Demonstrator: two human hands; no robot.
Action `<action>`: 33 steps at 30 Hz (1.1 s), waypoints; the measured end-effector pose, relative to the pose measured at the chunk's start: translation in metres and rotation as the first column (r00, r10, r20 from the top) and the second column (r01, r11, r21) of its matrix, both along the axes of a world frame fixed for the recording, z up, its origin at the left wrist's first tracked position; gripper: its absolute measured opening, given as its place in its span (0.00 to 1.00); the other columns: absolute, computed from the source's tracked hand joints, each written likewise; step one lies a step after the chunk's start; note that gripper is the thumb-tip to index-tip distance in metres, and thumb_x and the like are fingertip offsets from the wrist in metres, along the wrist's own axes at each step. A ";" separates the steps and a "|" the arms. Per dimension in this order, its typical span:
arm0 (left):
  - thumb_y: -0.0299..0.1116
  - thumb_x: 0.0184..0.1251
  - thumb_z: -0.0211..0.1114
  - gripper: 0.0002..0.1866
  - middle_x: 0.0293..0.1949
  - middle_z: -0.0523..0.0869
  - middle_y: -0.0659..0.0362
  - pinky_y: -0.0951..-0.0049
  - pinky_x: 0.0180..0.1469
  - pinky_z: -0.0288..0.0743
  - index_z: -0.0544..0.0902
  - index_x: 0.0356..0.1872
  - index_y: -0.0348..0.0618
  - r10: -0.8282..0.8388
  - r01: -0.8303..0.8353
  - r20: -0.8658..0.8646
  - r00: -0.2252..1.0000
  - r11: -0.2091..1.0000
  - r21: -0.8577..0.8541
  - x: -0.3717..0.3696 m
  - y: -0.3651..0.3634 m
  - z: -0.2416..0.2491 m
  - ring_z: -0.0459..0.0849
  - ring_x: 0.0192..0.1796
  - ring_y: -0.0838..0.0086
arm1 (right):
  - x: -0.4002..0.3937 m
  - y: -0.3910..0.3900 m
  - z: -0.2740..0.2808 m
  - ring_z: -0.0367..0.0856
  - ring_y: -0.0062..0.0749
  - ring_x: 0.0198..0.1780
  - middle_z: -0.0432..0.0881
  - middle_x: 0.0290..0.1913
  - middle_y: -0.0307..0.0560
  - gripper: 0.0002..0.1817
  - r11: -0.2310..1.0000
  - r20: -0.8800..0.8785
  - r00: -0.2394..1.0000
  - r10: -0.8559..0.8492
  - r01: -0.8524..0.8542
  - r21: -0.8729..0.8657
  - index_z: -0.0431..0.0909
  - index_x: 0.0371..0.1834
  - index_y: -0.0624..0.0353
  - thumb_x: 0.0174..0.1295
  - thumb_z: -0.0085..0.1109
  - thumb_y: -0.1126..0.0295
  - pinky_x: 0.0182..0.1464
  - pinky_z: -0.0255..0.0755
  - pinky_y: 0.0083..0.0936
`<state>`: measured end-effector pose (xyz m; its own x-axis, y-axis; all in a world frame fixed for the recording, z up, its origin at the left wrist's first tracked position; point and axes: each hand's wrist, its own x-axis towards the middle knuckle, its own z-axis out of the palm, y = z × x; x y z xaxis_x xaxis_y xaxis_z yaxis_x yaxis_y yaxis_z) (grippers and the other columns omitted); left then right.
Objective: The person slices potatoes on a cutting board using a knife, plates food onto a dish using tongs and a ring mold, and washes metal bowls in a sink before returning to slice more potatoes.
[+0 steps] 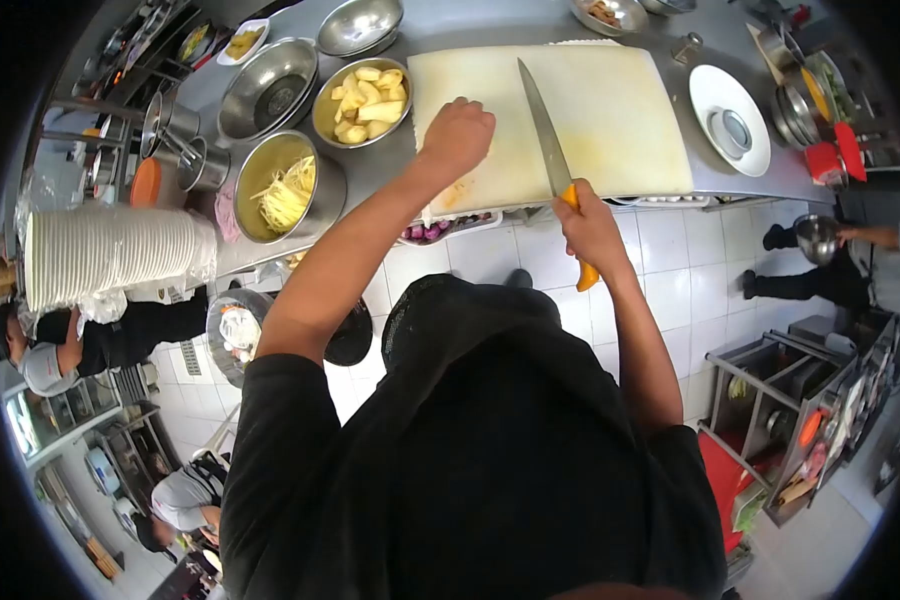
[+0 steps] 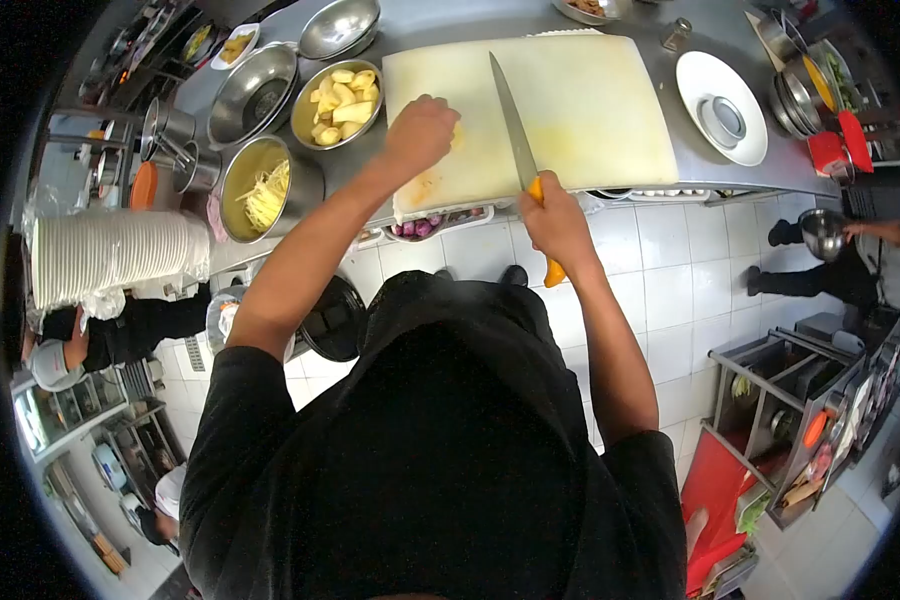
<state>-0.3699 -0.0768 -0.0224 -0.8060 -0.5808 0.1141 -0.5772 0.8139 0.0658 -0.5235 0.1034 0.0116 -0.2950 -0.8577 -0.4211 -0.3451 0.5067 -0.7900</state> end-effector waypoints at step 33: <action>0.20 0.50 0.58 0.10 0.40 0.79 0.50 0.64 0.48 0.73 0.81 0.35 0.33 0.106 -0.062 -0.586 0.804 0.994 0.095 -0.001 0.074 -0.037 0.77 0.44 0.57 | 0.024 -0.007 -0.012 0.78 0.65 0.35 0.78 0.29 0.68 0.18 0.970 -0.288 0.955 0.074 -0.137 -0.203 0.65 0.51 0.62 0.58 0.49 0.70 0.39 0.69 0.50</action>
